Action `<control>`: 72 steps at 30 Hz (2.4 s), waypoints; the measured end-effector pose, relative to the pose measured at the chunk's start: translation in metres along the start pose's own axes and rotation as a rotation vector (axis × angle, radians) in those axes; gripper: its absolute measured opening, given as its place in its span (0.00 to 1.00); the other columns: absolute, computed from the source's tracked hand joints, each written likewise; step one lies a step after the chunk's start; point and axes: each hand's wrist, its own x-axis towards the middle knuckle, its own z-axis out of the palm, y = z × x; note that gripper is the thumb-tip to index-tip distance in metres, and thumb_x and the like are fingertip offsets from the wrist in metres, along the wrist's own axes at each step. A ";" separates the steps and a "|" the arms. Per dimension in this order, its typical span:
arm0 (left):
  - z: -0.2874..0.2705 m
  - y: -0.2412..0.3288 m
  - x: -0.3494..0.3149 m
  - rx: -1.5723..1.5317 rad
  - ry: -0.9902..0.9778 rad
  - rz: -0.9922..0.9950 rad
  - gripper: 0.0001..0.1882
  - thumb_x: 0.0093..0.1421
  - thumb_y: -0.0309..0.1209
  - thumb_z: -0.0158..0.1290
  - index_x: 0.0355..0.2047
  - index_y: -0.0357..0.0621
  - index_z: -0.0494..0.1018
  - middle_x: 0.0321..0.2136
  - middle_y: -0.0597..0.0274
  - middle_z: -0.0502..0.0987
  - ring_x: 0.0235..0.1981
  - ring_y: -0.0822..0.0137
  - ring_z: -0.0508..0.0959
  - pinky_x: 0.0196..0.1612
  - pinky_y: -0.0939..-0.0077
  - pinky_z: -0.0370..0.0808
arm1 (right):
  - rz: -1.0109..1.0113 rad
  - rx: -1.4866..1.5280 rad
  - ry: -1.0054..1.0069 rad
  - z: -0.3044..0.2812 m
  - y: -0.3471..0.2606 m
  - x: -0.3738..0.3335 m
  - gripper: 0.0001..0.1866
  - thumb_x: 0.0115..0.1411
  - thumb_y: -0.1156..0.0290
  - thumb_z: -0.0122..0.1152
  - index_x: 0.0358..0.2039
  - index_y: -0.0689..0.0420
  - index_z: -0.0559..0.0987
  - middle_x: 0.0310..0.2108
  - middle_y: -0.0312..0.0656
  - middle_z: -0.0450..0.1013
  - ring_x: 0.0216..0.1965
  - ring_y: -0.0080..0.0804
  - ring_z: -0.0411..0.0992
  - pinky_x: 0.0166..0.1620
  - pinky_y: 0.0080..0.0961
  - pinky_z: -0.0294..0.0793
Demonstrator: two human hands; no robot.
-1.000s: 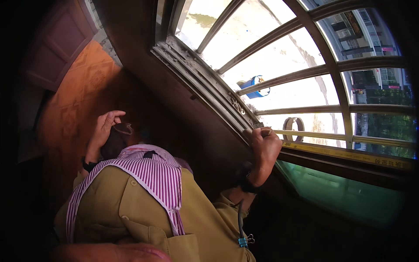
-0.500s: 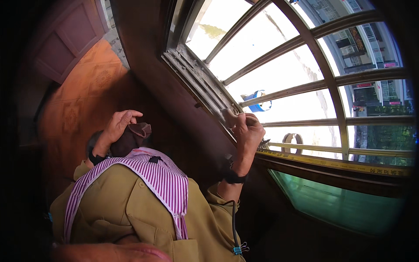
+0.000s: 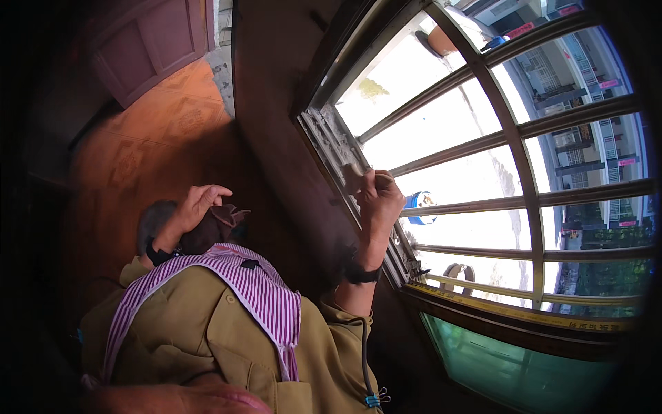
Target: Cleaning a metal window frame and its tracks using a brush and a cloth.
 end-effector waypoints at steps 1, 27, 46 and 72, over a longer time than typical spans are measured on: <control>-0.001 -0.004 -0.002 -0.006 0.006 -0.015 0.26 0.67 0.48 0.38 0.40 0.36 0.75 0.20 0.61 0.72 0.26 0.72 0.73 0.32 0.78 0.70 | 0.030 -0.150 -0.023 0.003 -0.003 -0.003 0.12 0.60 0.68 0.57 0.27 0.65 0.78 0.14 0.37 0.72 0.14 0.17 0.67 0.20 0.16 0.67; -0.024 -0.017 -0.014 -0.029 0.150 0.020 0.27 0.67 0.48 0.37 0.39 0.36 0.76 0.21 0.62 0.73 0.27 0.72 0.73 0.35 0.79 0.70 | -0.239 0.099 -0.107 0.067 -0.042 0.047 0.12 0.62 0.67 0.55 0.28 0.63 0.79 0.18 0.36 0.74 0.19 0.17 0.70 0.24 0.18 0.69; -0.025 -0.022 -0.008 -0.058 0.196 0.014 0.27 0.67 0.49 0.38 0.38 0.36 0.76 0.20 0.62 0.72 0.26 0.72 0.73 0.33 0.79 0.70 | -0.341 -0.231 -0.334 0.088 -0.020 0.064 0.06 0.58 0.69 0.59 0.30 0.59 0.78 0.21 0.51 0.74 0.24 0.41 0.75 0.30 0.30 0.71; -0.021 -0.018 -0.003 -0.033 0.168 0.043 0.27 0.66 0.49 0.39 0.38 0.36 0.76 0.20 0.62 0.73 0.25 0.73 0.73 0.33 0.79 0.70 | -0.375 -0.326 -0.195 0.073 -0.009 0.075 0.12 0.59 0.66 0.58 0.23 0.60 0.74 0.15 0.47 0.71 0.17 0.37 0.72 0.24 0.29 0.69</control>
